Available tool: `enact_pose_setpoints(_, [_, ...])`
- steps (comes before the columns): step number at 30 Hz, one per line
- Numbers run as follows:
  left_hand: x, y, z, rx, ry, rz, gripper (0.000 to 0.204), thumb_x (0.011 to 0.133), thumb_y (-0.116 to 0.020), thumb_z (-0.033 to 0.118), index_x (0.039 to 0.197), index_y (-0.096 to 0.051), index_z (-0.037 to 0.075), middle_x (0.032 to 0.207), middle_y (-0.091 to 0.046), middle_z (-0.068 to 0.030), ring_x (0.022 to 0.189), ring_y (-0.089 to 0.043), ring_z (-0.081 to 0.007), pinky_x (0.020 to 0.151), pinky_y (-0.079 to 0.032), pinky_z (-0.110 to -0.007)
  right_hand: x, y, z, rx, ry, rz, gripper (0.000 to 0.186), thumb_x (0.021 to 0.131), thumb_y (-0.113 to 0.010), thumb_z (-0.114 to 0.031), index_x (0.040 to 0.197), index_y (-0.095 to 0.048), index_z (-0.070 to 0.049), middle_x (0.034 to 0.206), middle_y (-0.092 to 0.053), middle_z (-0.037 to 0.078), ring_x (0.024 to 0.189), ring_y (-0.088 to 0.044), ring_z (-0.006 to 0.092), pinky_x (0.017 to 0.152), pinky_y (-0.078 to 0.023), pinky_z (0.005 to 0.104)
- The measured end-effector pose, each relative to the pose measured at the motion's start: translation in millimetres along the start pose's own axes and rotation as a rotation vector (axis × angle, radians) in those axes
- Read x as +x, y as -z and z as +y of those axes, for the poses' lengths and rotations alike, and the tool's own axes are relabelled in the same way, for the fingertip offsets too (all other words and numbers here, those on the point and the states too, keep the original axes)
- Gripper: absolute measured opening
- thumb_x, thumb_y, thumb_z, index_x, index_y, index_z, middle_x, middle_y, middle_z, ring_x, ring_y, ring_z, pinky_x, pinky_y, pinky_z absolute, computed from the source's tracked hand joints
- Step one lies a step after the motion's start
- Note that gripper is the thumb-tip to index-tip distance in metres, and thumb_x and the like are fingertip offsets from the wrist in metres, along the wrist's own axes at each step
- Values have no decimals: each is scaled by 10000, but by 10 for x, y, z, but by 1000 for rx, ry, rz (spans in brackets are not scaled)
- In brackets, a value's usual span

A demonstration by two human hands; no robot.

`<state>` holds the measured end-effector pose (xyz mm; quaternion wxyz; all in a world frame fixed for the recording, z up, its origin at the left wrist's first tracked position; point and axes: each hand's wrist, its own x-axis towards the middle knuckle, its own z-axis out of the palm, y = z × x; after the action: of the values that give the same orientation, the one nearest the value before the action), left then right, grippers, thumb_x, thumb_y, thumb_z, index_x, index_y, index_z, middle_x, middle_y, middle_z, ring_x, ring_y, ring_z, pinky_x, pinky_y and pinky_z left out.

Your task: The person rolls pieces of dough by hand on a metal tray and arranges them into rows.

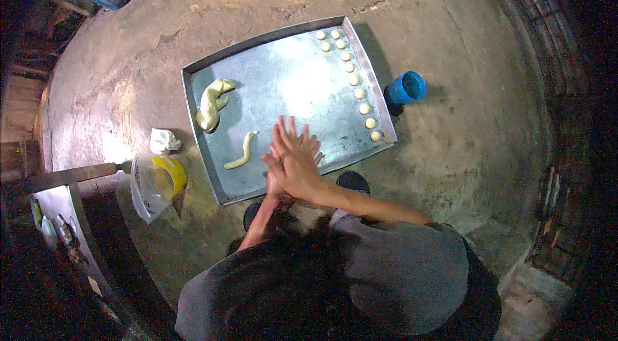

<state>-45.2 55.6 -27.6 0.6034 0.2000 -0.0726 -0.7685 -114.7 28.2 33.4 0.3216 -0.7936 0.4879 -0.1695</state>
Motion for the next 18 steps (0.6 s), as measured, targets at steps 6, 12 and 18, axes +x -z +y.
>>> enact_pose_setpoints(6, [17,-285,276,190,-13,44,965,987,-181,756,1618,-142,27,1691,-128,-193,1572,-102,-344,1279,-112,-516,-329,75,40,26,332,-63,744,1015,-441,-381,1550,-259,103,1648,-176,303,1540,-108,485,1208,-55,681])
enact_pose_setpoints(12, [126,-111,44,61,-18,-287,929,994,-239,733,1628,-145,61,1701,-128,-167,1568,-123,-356,1271,-113,-519,-24,66,-178,85,170,-7,780,1048,-418,-492,1532,-286,106,1643,-168,319,1538,-115,487,1232,-87,615])
enact_pose_setpoints(18, [-37,-271,162,-10,106,28,928,992,-243,744,1622,-176,66,1693,-146,-172,1570,-116,-349,1277,-122,-501,-80,118,3,-243,-11,-15,784,1020,-470,-487,1536,-303,79,1656,-142,300,1539,-97,494,1238,-74,614])
